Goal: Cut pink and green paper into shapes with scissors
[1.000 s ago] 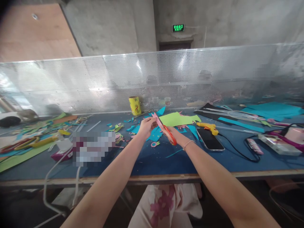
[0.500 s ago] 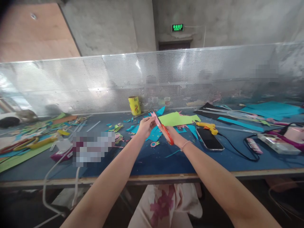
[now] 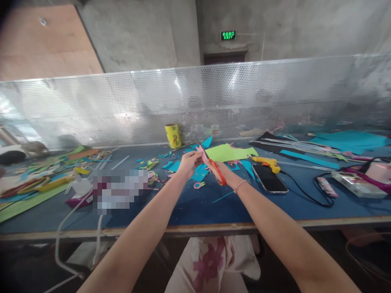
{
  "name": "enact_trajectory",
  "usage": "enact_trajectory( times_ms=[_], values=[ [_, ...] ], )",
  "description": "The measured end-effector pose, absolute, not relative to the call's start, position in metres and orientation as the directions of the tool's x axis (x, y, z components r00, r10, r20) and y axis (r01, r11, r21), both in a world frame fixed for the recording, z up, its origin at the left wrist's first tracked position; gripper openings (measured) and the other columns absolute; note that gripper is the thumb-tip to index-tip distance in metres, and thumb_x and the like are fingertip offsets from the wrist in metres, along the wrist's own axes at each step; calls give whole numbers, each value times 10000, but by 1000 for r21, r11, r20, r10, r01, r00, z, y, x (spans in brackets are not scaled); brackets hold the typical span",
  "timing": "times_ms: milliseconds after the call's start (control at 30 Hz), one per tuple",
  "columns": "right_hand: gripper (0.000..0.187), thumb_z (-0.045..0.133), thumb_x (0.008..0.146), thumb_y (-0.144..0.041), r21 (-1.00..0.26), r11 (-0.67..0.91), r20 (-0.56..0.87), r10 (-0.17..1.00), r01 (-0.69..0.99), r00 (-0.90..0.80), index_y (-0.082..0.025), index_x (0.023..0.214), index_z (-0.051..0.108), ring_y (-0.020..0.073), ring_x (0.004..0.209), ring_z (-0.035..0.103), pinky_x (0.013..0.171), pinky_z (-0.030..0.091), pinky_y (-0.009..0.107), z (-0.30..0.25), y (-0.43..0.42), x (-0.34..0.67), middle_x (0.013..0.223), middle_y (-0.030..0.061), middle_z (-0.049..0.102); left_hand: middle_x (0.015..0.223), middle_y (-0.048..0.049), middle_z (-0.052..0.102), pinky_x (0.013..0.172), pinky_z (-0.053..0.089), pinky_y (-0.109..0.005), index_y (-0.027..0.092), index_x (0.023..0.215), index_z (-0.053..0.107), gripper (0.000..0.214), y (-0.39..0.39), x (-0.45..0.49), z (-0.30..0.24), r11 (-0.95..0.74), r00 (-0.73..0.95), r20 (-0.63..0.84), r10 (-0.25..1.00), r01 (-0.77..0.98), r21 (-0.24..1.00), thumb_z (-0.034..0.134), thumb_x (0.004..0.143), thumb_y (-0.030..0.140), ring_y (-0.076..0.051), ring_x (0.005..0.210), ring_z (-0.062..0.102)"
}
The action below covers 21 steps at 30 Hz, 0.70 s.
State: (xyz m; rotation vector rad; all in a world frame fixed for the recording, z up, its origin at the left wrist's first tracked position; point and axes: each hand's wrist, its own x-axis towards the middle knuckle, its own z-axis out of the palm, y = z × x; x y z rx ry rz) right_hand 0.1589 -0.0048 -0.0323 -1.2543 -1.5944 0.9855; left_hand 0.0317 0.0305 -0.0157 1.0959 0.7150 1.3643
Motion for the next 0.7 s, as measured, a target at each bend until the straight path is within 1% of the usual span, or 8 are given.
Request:
enact_trajectory(
  times_ms=[100, 133, 200, 267, 333, 400, 567, 700],
  values=[
    [436, 439, 721, -592, -967, -1, -20, 997, 255, -71, -200, 536, 395, 88, 291, 340, 304, 295, 224, -30, -3, 159, 343, -37, 349, 525, -5, 565, 559, 437, -244, 126, 581, 568, 216, 32, 31, -15, -134, 124, 195, 973, -386, 913, 706, 522, 281, -88, 501, 530],
    [435, 439, 721, -589, -966, -21, -39, 997, 258, -64, -199, 532, 394, 91, 291, 345, 306, 297, 227, -30, -3, 160, 343, -34, 354, 525, -5, 564, 559, 435, -244, 126, 580, 569, 217, 32, 31, -15, -136, 123, 197, 973, -387, 912, 706, 522, 283, -88, 502, 529],
    [433, 452, 713, -585, -959, 31, 11, 997, 283, -73, -194, 534, 404, 93, 305, 362, 324, 309, 227, -29, -5, 160, 354, -31, 370, 519, -2, 559, 554, 432, -240, 127, 575, 567, 216, 32, 30, -15, -139, 119, 200, 973, -392, 910, 706, 522, 283, -86, 500, 526],
    [428, 470, 704, -581, -935, 157, 136, 987, 318, -90, -188, 543, 416, 92, 332, 385, 353, 323, 218, -27, -8, 161, 366, -32, 380, 515, -2, 556, 553, 430, -236, 128, 569, 565, 214, 32, 30, -15, -136, 120, 198, 973, -395, 908, 706, 522, 281, -85, 501, 526],
    [422, 476, 702, -579, -910, 229, 209, 973, 347, -95, -187, 556, 419, 90, 341, 388, 365, 321, 211, -26, -10, 161, 362, -41, 366, 521, -6, 561, 554, 429, -233, 126, 569, 567, 212, 32, 30, -16, -128, 126, 192, 973, -400, 907, 705, 525, 280, -86, 508, 530],
    [416, 462, 711, -583, -919, 218, 197, 976, 328, -95, -190, 584, 416, 82, 323, 361, 346, 300, 205, -25, -10, 163, 358, -53, 351, 529, -8, 564, 553, 428, -231, 124, 579, 572, 213, 32, 30, -16, -126, 115, 189, 975, -412, 902, 705, 527, 282, -87, 513, 532],
    [430, 415, 721, -613, -985, 95, 81, 992, 142, -100, -189, 650, 423, 65, 297, 325, 309, 269, 192, -30, 1, 173, 370, -67, 344, 527, 23, 542, 575, 431, -221, 129, 603, 581, 216, 34, 29, -16, -174, 29, 205, 978, -423, 889, 708, 539, 291, -65, 507, 513],
    [436, 442, 689, -634, -982, 129, 119, 990, 136, -79, -198, 696, 415, 56, 314, 295, 311, 255, 190, -32, 9, 180, 411, -79, 331, 539, 28, 543, 618, 446, -222, 130, 594, 560, 211, 34, 29, -16, -155, 27, 187, 982, -457, 876, 720, 538, 256, -57, 521, 525]
  ],
)
